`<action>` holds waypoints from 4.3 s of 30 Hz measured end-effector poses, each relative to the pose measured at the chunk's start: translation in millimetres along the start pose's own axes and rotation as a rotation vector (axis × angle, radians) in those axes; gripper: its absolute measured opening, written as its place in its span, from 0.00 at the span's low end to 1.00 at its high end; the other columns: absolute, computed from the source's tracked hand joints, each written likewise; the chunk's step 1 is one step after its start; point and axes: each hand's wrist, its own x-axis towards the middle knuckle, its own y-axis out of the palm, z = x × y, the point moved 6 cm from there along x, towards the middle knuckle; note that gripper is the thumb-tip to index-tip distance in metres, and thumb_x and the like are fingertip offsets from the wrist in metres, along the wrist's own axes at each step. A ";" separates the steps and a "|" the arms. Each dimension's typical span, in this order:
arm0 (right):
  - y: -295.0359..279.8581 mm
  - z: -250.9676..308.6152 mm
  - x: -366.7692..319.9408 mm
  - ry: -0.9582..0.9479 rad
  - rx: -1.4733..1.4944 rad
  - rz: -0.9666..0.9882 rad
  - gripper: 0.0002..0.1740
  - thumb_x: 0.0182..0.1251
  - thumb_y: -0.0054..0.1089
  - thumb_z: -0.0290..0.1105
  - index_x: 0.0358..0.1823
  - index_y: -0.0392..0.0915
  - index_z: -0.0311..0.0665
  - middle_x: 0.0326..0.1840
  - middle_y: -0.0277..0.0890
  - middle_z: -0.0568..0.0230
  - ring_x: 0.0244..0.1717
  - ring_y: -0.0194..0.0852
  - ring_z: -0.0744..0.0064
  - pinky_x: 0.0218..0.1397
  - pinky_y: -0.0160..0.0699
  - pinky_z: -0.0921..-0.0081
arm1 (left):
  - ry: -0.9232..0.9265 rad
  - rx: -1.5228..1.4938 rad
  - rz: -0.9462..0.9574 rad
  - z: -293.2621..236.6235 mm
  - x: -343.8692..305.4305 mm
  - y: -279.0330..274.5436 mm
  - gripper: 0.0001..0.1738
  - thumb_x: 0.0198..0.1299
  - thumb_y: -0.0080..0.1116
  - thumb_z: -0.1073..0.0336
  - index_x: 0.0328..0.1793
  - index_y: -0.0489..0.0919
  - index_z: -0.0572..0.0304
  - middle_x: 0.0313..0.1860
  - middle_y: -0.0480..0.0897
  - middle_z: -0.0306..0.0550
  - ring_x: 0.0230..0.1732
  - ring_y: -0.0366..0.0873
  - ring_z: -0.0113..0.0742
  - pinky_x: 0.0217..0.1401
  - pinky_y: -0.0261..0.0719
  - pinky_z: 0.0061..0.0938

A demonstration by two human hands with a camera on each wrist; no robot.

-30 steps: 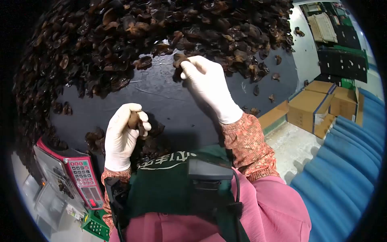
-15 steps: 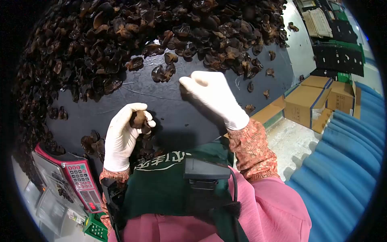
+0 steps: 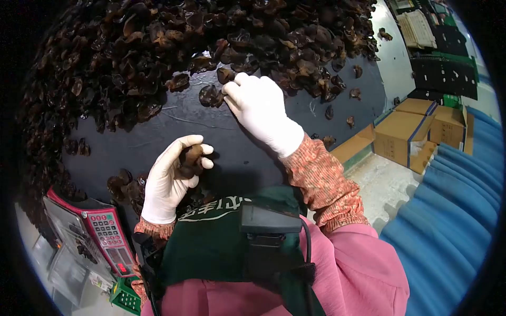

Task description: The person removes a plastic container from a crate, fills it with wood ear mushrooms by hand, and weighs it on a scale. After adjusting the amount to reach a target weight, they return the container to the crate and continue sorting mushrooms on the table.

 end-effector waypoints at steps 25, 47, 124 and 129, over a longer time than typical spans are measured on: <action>2.6 -5.6 14.5 0.214 0.318 -0.083 0.08 0.65 0.72 0.34 0.42 0.84 0.41 0.38 0.80 0.60 0.34 0.82 0.58 0.40 0.82 0.65 | 0.230 -0.187 -0.045 -12.1 1.1 -12.2 0.22 0.83 0.52 0.56 0.70 0.78 0.66 0.61 0.86 0.60 0.64 0.86 0.52 0.53 0.92 0.37; 0.9 8.2 32.7 0.438 0.687 0.151 0.08 0.70 0.68 0.35 0.42 0.85 0.38 0.25 0.81 0.62 0.23 0.78 0.73 0.32 0.77 0.74 | 0.116 -0.451 -0.041 -7.3 2.5 -14.5 0.30 0.85 0.42 0.45 0.72 0.78 0.64 0.66 0.84 0.61 0.66 0.84 0.54 0.54 0.92 0.43; 16.6 63.6 4.3 -0.184 0.199 0.080 0.11 0.55 0.72 0.31 0.38 0.79 0.41 0.40 0.77 0.61 0.43 0.78 0.55 0.47 0.77 0.58 | 0.609 1.481 -0.337 -63.4 -80.3 -69.2 0.20 0.56 0.63 0.75 0.57 0.87 0.56 0.56 0.86 0.46 0.62 0.80 0.48 0.69 0.74 0.42; -46.6 -5.8 -90.0 0.052 -0.093 0.455 0.15 0.53 0.74 0.31 0.41 0.80 0.40 0.41 0.77 0.59 0.46 0.79 0.54 0.49 0.77 0.58 | 0.686 1.605 -0.282 -74.4 -86.7 -58.5 0.23 0.55 0.73 0.67 0.60 0.87 0.55 0.59 0.86 0.46 0.67 0.78 0.52 0.76 0.71 0.46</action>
